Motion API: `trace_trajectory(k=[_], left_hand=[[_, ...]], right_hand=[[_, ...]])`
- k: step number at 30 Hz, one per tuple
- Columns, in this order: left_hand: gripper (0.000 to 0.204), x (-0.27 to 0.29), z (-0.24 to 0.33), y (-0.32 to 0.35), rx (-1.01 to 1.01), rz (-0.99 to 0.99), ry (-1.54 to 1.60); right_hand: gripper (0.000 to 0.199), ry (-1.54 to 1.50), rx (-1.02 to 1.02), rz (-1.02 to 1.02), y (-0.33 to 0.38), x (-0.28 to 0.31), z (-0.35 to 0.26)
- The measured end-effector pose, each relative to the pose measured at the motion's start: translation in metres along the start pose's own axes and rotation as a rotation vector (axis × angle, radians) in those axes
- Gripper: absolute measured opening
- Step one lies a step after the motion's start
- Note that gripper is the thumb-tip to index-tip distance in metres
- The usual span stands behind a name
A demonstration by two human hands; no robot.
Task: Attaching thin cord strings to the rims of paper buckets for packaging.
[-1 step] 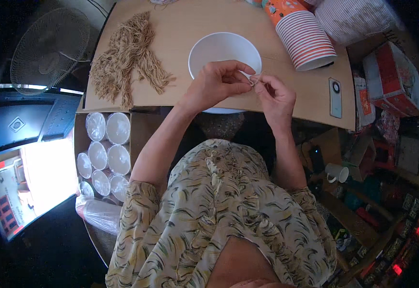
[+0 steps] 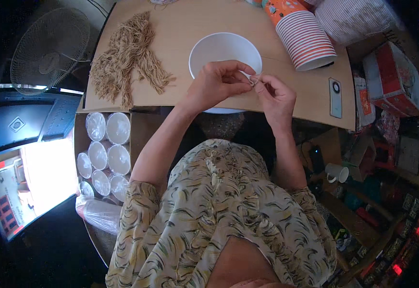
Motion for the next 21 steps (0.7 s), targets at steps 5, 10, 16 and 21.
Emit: trace_trajectory(k=[5,10,16,21], left_hand=[[0.023,-0.001,-0.004,0.002,-0.018,0.037,-0.029],[0.016,0.002,-0.006,0.002,-0.049,0.064,-0.068],[0.012,0.003,-0.008,0.000,0.055,0.009,-0.049],[0.015,0.006,-0.012,-0.002,0.055,0.003,-0.047]], right_hand=[[0.012,0.030,-0.083,-0.033,0.000,0.002,0.008],[0.011,0.055,-0.136,-0.070,0.000,0.000,0.001],[0.011,0.036,-0.136,-0.088,0.002,0.000,0.004],[0.012,0.048,-0.119,-0.113,0.002,0.000,0.003]])
Point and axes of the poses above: each hand's wrist, its own y-axis away from the middle knuckle, its own x-axis out of the back of the hand, z = x × y, the point moved 9 cm from there along -y, towards the middle knuckle, and after that the axes turned 3 degrees about x, right-handed, at the moved point
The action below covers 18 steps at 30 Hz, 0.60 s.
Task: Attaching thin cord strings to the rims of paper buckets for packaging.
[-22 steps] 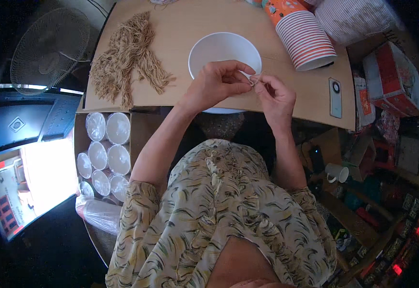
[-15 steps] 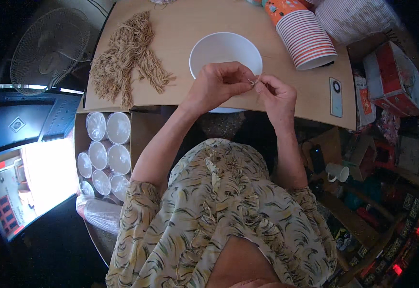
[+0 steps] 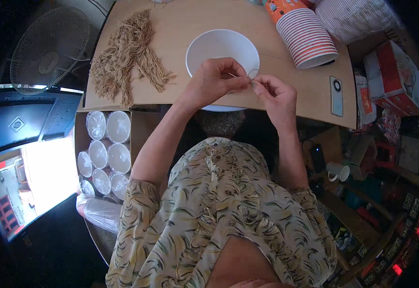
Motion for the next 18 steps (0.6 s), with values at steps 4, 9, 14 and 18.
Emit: trace_trajectory(k=[4,9,14,18], left_hand=[[0.015,0.0009,0.0048,0.0001,-0.018,0.022,0.009],[0.017,0.0029,-0.0002,0.0012,0.063,0.039,0.038],[0.017,0.0017,0.0009,0.0006,0.055,0.015,0.024],[0.016,0.0023,0.0043,0.0012,0.041,0.009,0.026]], right_hand=[[0.014,-0.078,-0.014,-0.064,0.0011,-0.0053,-0.0003],[0.014,-0.068,-0.033,-0.084,0.0011,-0.0068,0.0002],[0.012,-0.085,-0.052,-0.060,0.0006,-0.0058,0.0044],[0.012,-0.098,-0.031,-0.031,-0.0002,-0.0065,0.0072]])
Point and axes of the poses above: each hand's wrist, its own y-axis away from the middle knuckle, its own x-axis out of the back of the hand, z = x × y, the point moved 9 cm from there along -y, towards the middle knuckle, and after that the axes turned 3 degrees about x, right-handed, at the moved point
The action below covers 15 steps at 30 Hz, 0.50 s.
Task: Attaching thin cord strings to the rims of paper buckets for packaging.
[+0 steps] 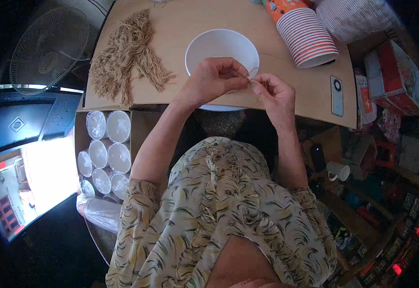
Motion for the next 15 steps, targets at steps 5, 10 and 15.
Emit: trace_trajectory(k=[5,10,15], left_hand=[[0.015,0.003,-0.008,-0.002,0.021,0.029,0.035],[0.013,0.003,-0.005,0.000,-0.006,0.061,-0.054],[0.011,-0.003,0.013,0.006,-0.092,0.070,-0.279]], right_hand=[[0.013,0.002,-0.011,-0.009,0.000,-0.001,0.002],[0.013,0.016,0.000,-0.007,0.000,-0.001,0.001],[0.013,0.028,-0.005,-0.006,0.000,0.000,-0.004]])
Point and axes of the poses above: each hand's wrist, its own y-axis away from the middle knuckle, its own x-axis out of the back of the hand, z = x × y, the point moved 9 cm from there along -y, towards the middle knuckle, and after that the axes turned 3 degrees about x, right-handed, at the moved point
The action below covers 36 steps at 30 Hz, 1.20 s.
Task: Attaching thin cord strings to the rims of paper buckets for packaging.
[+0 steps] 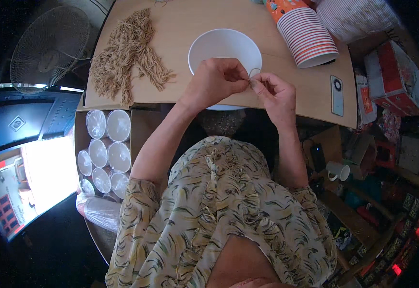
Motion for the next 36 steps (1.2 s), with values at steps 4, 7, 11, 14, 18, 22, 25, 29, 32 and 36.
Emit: trace_trajectory(k=[4,7,11,14,18,22,25,29,32,36], left_hand=[[0.012,-0.001,-0.001,0.001,0.000,-0.008,0.020],[0.012,-0.002,-0.004,0.001,0.040,-0.036,0.032],[0.013,-0.002,-0.020,-0.004,0.072,-0.023,0.240],[0.013,-0.002,-0.023,-0.006,0.097,-0.018,0.257],[0.012,-0.002,-0.020,-0.006,0.091,-0.013,0.248],[0.013,-0.003,-0.020,-0.004,0.049,0.000,0.271],[0.015,-0.006,-0.018,-0.002,0.043,-0.038,0.174],[0.015,-0.005,-0.014,-0.001,0.005,-0.024,0.122],[0.014,-0.005,-0.005,0.001,-0.010,-0.003,0.124],[0.011,-0.004,-0.006,0.001,0.019,0.026,0.109]], right_hand=[[0.014,0.015,0.008,0.002,-0.001,0.000,0.000],[0.015,0.004,-0.012,0.006,-0.001,0.000,0.003],[0.015,-0.159,-0.106,0.028,0.002,0.000,0.011],[0.014,-0.211,-0.116,-0.008,0.002,-0.003,0.015],[0.014,-0.206,-0.101,-0.026,0.001,-0.006,0.014],[0.015,-0.212,-0.128,0.002,0.000,-0.005,0.013],[0.016,-0.225,-0.148,0.013,0.000,-0.003,0.016],[0.017,-0.229,-0.147,0.021,0.000,-0.002,0.020],[0.019,-0.237,-0.166,0.034,0.001,0.001,0.026],[0.021,-0.222,-0.169,0.033,0.003,0.002,0.019]])
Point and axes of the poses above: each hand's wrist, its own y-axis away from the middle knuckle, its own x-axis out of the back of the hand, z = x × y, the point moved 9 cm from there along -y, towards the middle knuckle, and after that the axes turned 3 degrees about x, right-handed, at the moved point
